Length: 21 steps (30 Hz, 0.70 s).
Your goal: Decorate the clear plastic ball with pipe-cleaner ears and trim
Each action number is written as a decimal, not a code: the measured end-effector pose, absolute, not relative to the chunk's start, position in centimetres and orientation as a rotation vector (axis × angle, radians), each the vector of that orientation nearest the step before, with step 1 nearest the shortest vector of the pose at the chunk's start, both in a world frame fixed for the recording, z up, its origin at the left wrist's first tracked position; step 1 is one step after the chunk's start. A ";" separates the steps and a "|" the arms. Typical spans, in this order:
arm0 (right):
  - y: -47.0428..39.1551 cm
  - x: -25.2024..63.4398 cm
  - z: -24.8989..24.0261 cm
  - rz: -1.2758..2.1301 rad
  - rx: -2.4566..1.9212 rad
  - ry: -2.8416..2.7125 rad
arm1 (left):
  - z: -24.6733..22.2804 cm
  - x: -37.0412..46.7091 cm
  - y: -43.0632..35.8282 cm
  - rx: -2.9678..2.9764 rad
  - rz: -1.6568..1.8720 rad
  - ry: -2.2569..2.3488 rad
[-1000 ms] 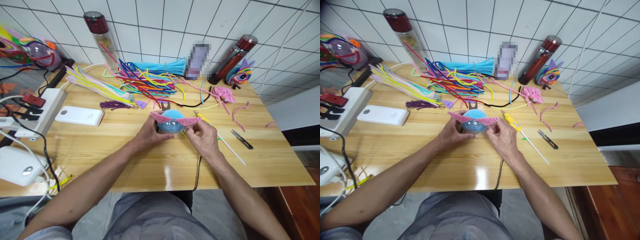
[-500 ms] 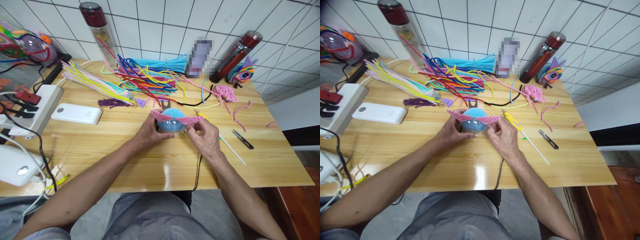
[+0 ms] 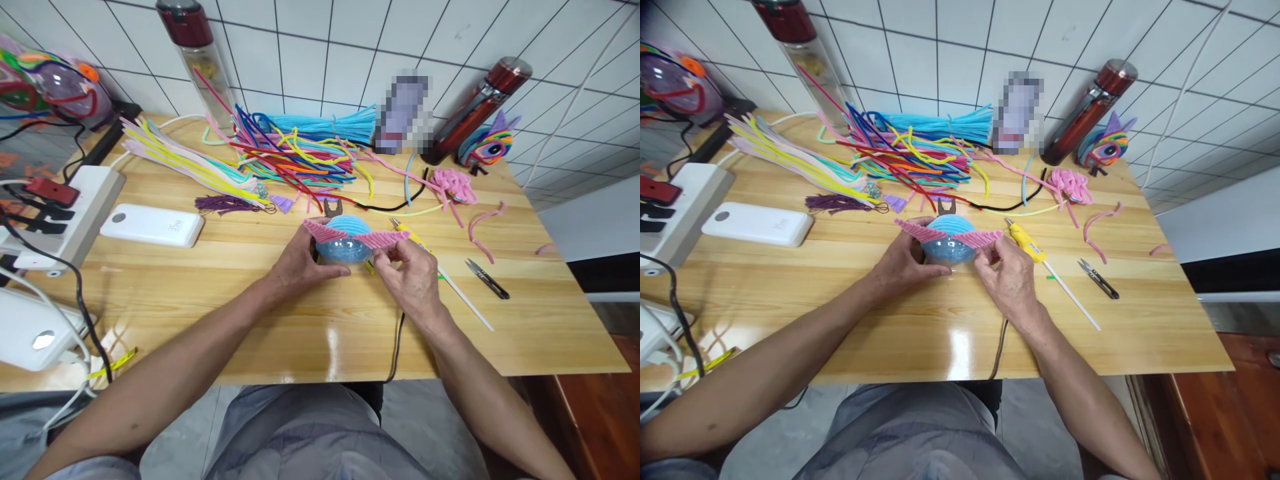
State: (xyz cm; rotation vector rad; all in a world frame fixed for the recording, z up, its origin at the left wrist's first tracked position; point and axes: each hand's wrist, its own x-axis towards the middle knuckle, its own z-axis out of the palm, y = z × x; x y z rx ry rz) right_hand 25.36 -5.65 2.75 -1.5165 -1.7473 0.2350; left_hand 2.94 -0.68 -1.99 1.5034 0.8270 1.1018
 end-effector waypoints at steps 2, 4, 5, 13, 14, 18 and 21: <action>-5.6 25.3 2.7 0.240 -1.526 -1.745 | -2.1 2.9 -0.7 1.506 1.097 0.834; -5.6 25.4 2.7 0.249 -1.533 -1.746 | -2.3 2.9 -0.7 1.519 1.094 0.843; -5.6 25.4 2.7 0.257 -1.530 -1.745 | -2.3 2.9 -0.7 1.530 1.092 0.848; -6.0 26.1 2.6 0.422 -1.450 -1.689 | -2.1 3.0 -0.7 1.597 1.093 0.874; -6.0 26.1 2.5 0.433 -1.444 -1.660 | -2.1 3.0 -0.6 1.597 1.106 0.880; -6.3 26.7 1.9 0.411 -1.423 -1.522 | -2.5 3.0 -0.2 1.610 1.106 0.979; -6.2 27.5 1.5 0.359 -1.413 -1.369 | -2.8 3.0 0.0 1.646 1.110 0.957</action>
